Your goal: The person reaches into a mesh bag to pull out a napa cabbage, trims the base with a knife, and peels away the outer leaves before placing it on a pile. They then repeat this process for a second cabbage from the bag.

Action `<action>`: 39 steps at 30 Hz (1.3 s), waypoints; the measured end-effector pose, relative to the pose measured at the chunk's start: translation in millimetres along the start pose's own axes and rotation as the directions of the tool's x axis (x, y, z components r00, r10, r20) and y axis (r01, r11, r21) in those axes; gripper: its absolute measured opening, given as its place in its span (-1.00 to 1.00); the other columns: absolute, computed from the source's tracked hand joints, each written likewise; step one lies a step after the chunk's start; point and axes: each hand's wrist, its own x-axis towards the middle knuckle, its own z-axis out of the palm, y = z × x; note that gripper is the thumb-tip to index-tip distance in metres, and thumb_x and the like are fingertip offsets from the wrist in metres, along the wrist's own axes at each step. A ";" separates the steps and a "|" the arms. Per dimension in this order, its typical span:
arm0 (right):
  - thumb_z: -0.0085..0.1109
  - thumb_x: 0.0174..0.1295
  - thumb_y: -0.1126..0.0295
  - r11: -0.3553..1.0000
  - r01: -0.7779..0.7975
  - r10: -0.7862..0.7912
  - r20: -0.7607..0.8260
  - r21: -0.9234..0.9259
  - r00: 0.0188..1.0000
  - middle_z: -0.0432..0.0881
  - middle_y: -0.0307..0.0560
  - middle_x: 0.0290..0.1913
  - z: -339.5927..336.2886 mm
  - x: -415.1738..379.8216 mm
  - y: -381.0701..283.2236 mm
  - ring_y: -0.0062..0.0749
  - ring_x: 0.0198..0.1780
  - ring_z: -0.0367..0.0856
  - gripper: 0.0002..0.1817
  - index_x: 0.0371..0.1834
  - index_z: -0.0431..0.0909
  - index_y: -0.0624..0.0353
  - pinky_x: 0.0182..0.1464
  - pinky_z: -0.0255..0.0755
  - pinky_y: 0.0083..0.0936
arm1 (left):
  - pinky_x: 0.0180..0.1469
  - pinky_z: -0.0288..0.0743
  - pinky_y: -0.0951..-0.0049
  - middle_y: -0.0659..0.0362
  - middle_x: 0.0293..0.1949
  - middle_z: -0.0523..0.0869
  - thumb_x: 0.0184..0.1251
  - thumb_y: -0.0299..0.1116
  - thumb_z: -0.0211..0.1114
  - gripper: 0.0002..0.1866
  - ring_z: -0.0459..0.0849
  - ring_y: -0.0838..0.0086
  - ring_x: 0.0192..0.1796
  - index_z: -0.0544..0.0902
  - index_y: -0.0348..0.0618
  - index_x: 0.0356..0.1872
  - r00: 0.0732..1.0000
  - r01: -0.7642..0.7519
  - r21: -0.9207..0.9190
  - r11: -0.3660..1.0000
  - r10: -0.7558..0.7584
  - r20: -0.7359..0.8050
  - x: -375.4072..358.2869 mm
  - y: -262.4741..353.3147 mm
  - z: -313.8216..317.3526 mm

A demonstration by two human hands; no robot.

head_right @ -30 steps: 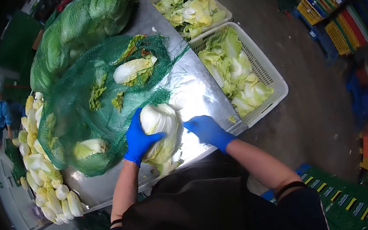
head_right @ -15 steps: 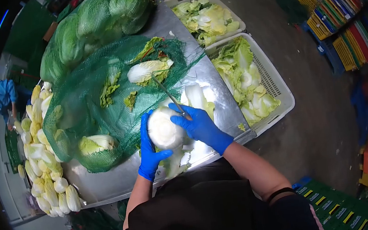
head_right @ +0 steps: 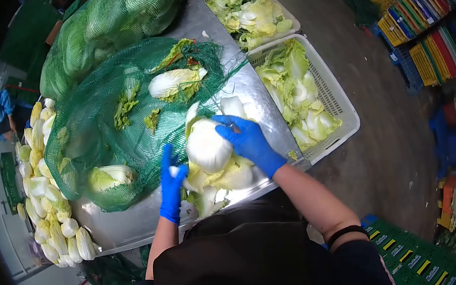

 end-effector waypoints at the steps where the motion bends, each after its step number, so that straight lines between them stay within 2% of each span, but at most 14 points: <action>1: 0.21 0.28 0.25 1.000 -0.003 0.003 0.002 0.002 1.000 0.58 -0.35 -0.42 6.8 0.2 5.0 -0.78 -0.56 0.40 -0.64 0.12 0.58 0.10 -0.50 0.34 -0.76 | 0.41 0.11 0.30 -0.16 0.37 0.26 0.22 -0.39 0.29 -0.21 0.27 0.23 0.39 0.11 -0.25 0.44 0.972 -0.164 0.227 0.960 0.197 -0.130 10.9 -16.7 -14.5; 4: 0.20 0.28 0.40 0.985 0.170 -0.170 0.012 -0.020 0.985 0.64 -0.17 -0.05 19.6 -15.8 12.3 -0.72 -0.11 0.49 -0.60 0.18 0.50 0.22 0.00 0.44 -0.63 | 0.42 0.07 0.29 -0.09 0.40 0.24 0.26 -0.32 0.26 -0.25 0.28 0.23 0.39 0.13 -0.29 0.43 0.900 -0.426 0.336 0.840 0.432 0.063 9.3 48.0 14.7; 8: 0.19 0.27 0.42 0.907 0.259 -0.267 0.022 -0.331 0.963 0.64 -0.27 -0.09 25.9 -27.4 11.6 -0.74 -0.15 0.49 -0.58 0.21 0.48 0.23 -0.04 0.45 -0.66 | 0.31 0.27 0.36 -0.01 0.22 0.49 0.33 -0.37 0.19 -0.45 0.44 0.32 0.27 0.34 -0.31 0.31 0.991 0.093 0.059 0.994 -0.087 -0.105 47.1 -19.9 -4.4; 9: 0.19 0.27 0.42 0.908 0.263 -0.270 0.022 -0.327 0.963 0.64 -0.27 -0.09 24.2 -28.6 8.8 -0.74 -0.15 0.49 -0.58 0.21 0.48 0.23 -0.04 0.45 -0.66 | 0.24 0.35 0.35 0.02 0.15 0.54 0.35 -0.39 0.17 -0.52 0.51 0.30 0.17 0.39 -0.32 0.26 0.986 -0.048 0.620 0.783 0.135 -0.094 64.0 -100.2 -50.0; 11: 0.19 0.27 0.42 0.944 0.115 -0.121 -0.002 -0.309 0.993 0.65 -0.23 -0.03 20.8 -29.2 3.2 -0.74 -0.13 0.49 -0.57 0.22 0.47 0.23 -0.02 0.44 -0.66 | 0.25 0.33 0.33 -0.01 0.14 0.55 0.32 -0.40 0.20 -0.53 0.50 0.28 0.19 0.42 -0.31 0.24 0.960 -0.019 0.291 0.957 0.099 -0.262 52.4 -67.7 -42.3; 13: 0.18 0.28 0.42 0.962 0.128 -0.126 0.021 -0.241 0.992 0.64 -0.21 -0.01 22.7 -31.2 22.1 -0.74 -0.12 0.49 -0.56 0.23 0.46 0.23 -0.02 0.44 -0.67 | 0.31 0.27 0.28 -0.02 0.21 0.50 0.29 -0.38 0.25 -0.51 0.45 0.25 0.26 0.43 -0.30 0.23 0.803 -0.423 0.523 0.740 0.574 -0.162 36.8 20.5 -11.5; 18: 0.19 0.28 0.40 0.927 0.299 -0.295 0.050 -0.227 0.954 0.65 -0.19 -0.04 27.5 -10.6 23.2 -0.69 -0.13 0.51 -0.56 0.22 0.46 0.23 -0.06 0.45 -0.63 | 0.35 0.21 0.30 -0.05 0.33 0.37 0.19 -0.22 0.36 -0.24 0.37 0.20 0.34 0.25 -0.28 0.37 0.927 -0.374 0.373 0.849 0.355 0.120 12.4 33.1 34.9; 20: 0.22 0.24 0.21 0.915 0.129 -0.198 -0.147 -0.381 0.969 0.69 -0.09 -0.35 6.5 16.0 53.2 -0.59 -0.37 0.59 -0.56 0.16 0.52 0.13 -0.27 0.49 -0.52 | 0.35 0.22 0.30 -0.07 0.33 0.36 0.19 -0.23 0.36 -0.24 0.37 0.20 0.34 0.25 -0.28 0.37 0.940 -0.342 0.358 0.869 0.319 0.124 11.2 28.5 28.9; 21: 0.20 0.27 0.38 0.771 -0.014 -0.113 -0.158 -0.637 0.981 0.70 -0.16 -0.15 -8.7 24.9 53.5 -0.64 -0.27 0.57 -0.63 0.14 0.53 0.20 -0.21 0.48 -0.59 | 0.35 0.22 0.30 -0.08 0.33 0.36 0.19 -0.23 0.36 -0.24 0.37 0.20 0.34 0.24 -0.29 0.38 0.946 -0.323 0.341 0.883 0.296 0.128 14.4 30.1 26.9; 24: 0.22 0.24 0.39 0.788 0.023 -0.182 -0.198 -0.615 0.963 0.70 -0.16 -0.13 -5.3 4.1 30.5 -0.61 -0.25 0.61 -0.62 0.13 0.54 0.21 -0.19 0.50 -0.59 | 0.34 0.22 0.32 -0.09 0.33 0.37 0.23 -0.22 0.31 -0.25 0.38 0.23 0.33 0.23 -0.31 0.38 0.954 -0.301 0.298 0.906 0.290 0.079 8.7 30.9 24.0; 26: 0.24 0.22 0.41 0.901 0.368 -0.398 -0.100 -0.230 0.912 0.68 -0.14 -0.06 19.9 -11.4 0.7 -0.60 -0.18 0.61 -0.61 0.13 0.54 0.21 -0.12 0.50 -0.57 | 0.32 0.23 0.36 -0.05 0.31 0.41 0.35 -0.28 0.18 -0.36 0.41 0.32 0.29 0.23 -0.32 0.38 0.931 -0.360 0.282 0.889 0.361 0.052 10.7 27.0 24.5; 33: 0.27 0.22 0.40 0.975 0.211 -0.195 0.173 -0.076 0.965 0.61 -0.16 0.03 50.7 -10.8 3.5 -0.61 -0.01 0.53 -0.57 0.16 0.51 0.25 0.09 0.43 -0.59 | 0.24 0.31 0.45 0.01 0.20 0.54 0.50 -0.33 -0.01 -0.58 0.48 0.46 0.19 0.41 -0.33 0.27 0.968 -0.174 0.042 0.984 0.179 -0.179 18.9 6.8 16.4; 37: 0.28 0.22 0.37 0.985 0.175 -0.172 0.154 -0.003 0.973 0.61 -0.17 0.01 41.9 -8.5 14.2 -0.60 0.00 0.52 -0.55 0.17 0.50 0.24 0.13 0.40 -0.58 | 0.20 0.39 0.38 -0.02 0.13 0.61 0.42 -0.32 0.10 -0.58 0.58 0.37 0.12 0.47 -0.34 0.21 0.963 0.067 0.321 0.945 0.023 -0.268 40.4 -57.0 -40.5; 39: 0.30 0.21 0.29 0.982 0.180 -0.188 0.151 0.062 0.971 0.64 -0.11 0.01 42.0 -5.2 11.9 -0.60 -0.03 0.55 -0.53 0.16 0.51 0.24 0.08 0.44 -0.58 | 0.24 0.36 0.33 -0.05 0.18 0.56 0.33 -0.36 0.21 -0.53 0.55 0.28 0.18 0.44 -0.33 0.23 0.915 -0.111 0.453 0.885 0.269 -0.300 29.7 -15.7 -35.7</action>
